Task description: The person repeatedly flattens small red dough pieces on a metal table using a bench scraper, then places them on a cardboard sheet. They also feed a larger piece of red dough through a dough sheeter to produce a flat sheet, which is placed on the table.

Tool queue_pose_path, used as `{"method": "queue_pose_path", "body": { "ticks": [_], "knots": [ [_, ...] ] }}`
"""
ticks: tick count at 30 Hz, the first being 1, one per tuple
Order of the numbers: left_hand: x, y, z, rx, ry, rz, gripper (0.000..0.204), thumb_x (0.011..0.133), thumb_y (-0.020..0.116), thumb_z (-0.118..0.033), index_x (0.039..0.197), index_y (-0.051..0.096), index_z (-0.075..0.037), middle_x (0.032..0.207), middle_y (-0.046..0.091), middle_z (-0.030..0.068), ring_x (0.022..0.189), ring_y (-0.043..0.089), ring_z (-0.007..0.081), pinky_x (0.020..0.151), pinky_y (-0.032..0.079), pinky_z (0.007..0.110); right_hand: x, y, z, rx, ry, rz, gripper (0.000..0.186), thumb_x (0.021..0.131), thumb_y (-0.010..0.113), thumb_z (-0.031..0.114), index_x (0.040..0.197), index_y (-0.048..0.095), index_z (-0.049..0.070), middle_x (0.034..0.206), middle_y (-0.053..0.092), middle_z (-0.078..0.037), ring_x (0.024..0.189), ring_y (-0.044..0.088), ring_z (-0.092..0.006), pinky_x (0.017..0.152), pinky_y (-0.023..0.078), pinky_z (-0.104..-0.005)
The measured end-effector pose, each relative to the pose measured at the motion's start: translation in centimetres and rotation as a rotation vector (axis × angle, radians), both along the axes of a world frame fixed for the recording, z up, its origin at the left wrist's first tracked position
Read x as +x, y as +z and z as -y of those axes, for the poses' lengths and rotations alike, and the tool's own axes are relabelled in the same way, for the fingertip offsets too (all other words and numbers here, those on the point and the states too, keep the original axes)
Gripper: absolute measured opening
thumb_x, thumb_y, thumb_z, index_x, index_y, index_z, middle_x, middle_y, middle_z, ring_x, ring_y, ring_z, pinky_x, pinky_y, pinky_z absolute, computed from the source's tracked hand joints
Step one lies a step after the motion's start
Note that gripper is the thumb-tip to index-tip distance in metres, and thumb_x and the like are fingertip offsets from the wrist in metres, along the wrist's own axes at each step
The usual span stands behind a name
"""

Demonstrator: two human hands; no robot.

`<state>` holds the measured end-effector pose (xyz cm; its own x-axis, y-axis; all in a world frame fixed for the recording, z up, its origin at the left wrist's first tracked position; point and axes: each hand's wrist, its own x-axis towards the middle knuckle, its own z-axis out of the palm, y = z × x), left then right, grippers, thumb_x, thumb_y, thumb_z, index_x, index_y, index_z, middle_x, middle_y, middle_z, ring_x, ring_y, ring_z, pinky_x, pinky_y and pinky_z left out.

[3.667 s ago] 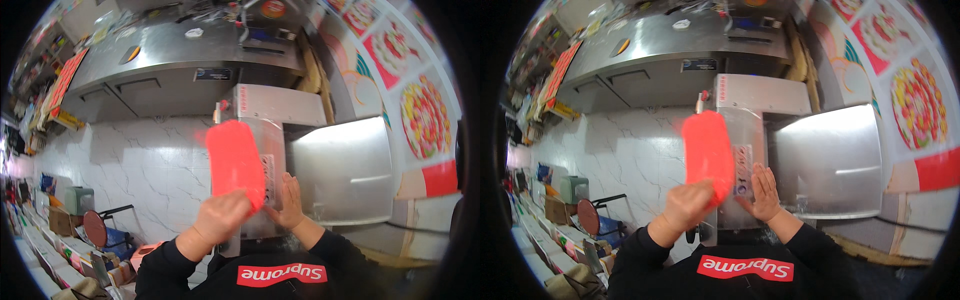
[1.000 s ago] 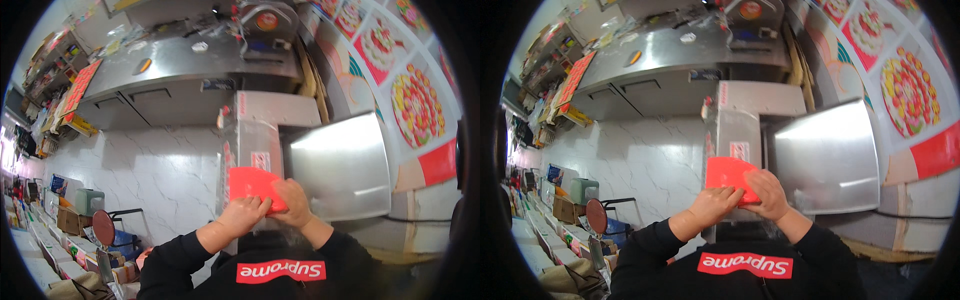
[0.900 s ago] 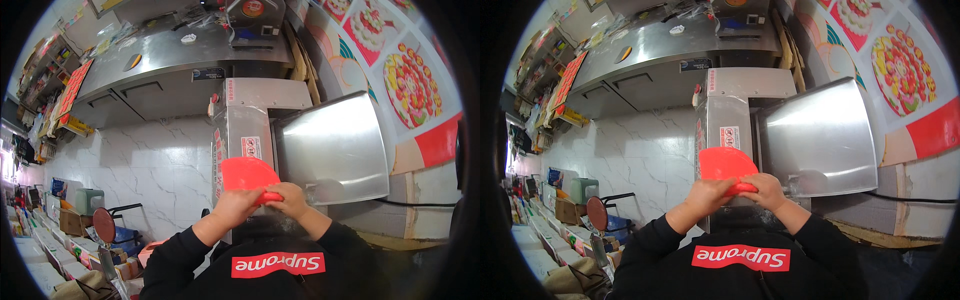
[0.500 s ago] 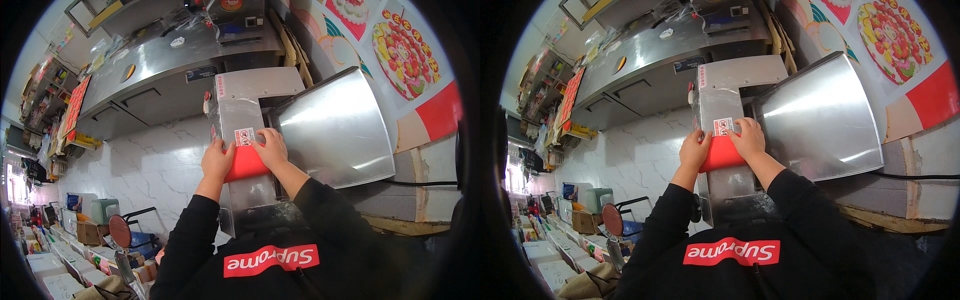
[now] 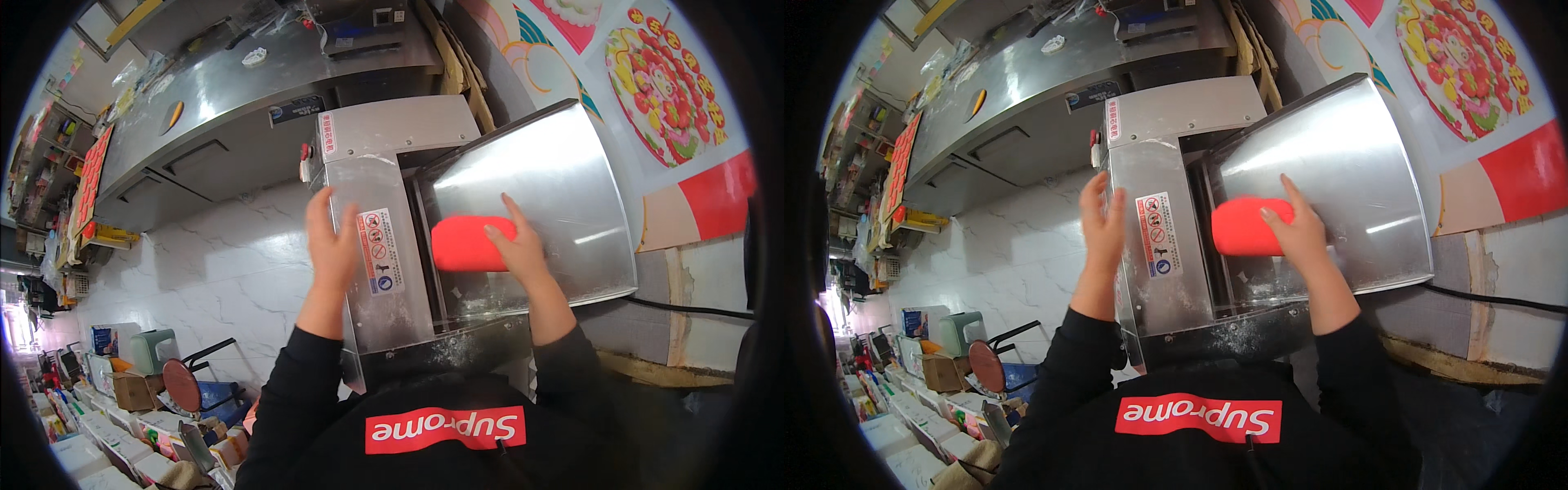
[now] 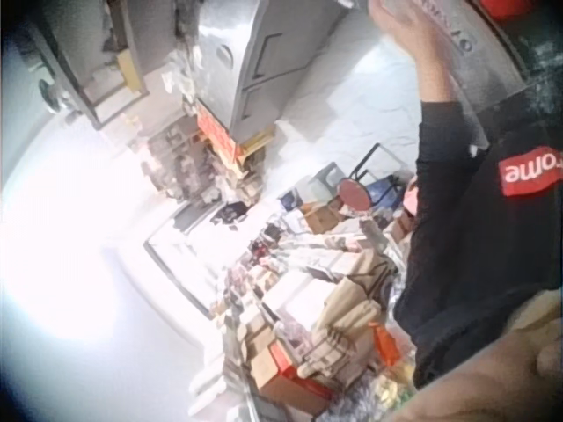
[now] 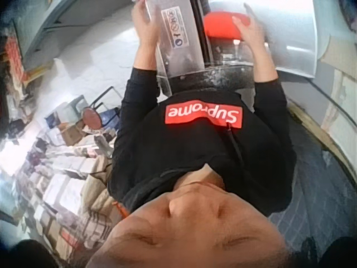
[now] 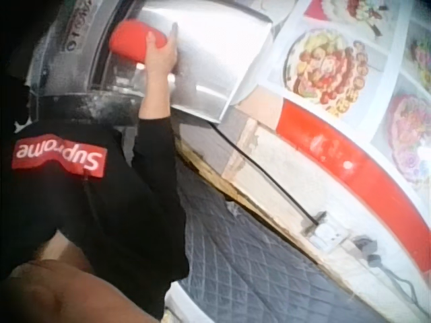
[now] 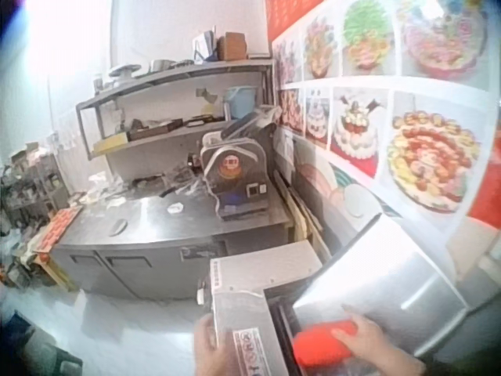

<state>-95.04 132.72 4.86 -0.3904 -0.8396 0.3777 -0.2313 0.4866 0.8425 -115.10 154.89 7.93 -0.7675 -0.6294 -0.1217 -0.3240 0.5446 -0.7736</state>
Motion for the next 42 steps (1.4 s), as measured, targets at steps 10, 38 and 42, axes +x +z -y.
{"method": "queue_pose_path", "body": {
  "ticks": [10, 38, 42],
  "knots": [
    [9.9, -22.1, 6.5, 1.202, 0.31, 0.057, 0.056, 0.097, 0.037, -0.047, 0.129, 0.045, -0.001, 0.12, 0.055, 0.016, 0.109, 0.054, 0.0272, 0.092, 0.041, 0.039, 2.1, -10.0, 6.5, 0.317, 0.338, -0.836, 0.031, 0.082, 0.059, 0.025, 0.11, 0.065, 0.011, 0.136, 0.042, -0.019, 0.131, 0.032, -0.0385, 0.11, 0.02, -0.0534],
    [9.9, -38.1, 3.1, 1.737, -0.055, -0.061, 0.044, 0.085, 0.068, -0.034, 0.115, 0.053, -0.006, 0.095, 0.064, 0.0068, 0.084, 0.063, 0.0171, 0.07, 0.054, 0.033, 10.6, -5.6, 14.0, -0.003, 0.673, -0.459, 0.048, 0.089, 0.052, 0.027, 0.124, 0.05, -0.005, 0.13, 0.05, -0.022, 0.12, 0.047, -0.039, 0.102, 0.032, -0.0464],
    [12.8, -31.9, 6.2, 1.745, -0.067, -0.111, 0.053, 0.079, 0.075, -0.032, 0.117, 0.054, -0.002, 0.101, 0.065, 0.0088, 0.086, 0.065, 0.0205, 0.074, 0.055, 0.038, 10.7, -5.7, 13.7, -0.003, 0.676, -0.475, 0.046, 0.085, 0.056, 0.021, 0.123, 0.051, -0.004, 0.13, 0.05, -0.021, 0.12, 0.046, -0.0387, 0.102, 0.033, -0.0458]
  ]
}}
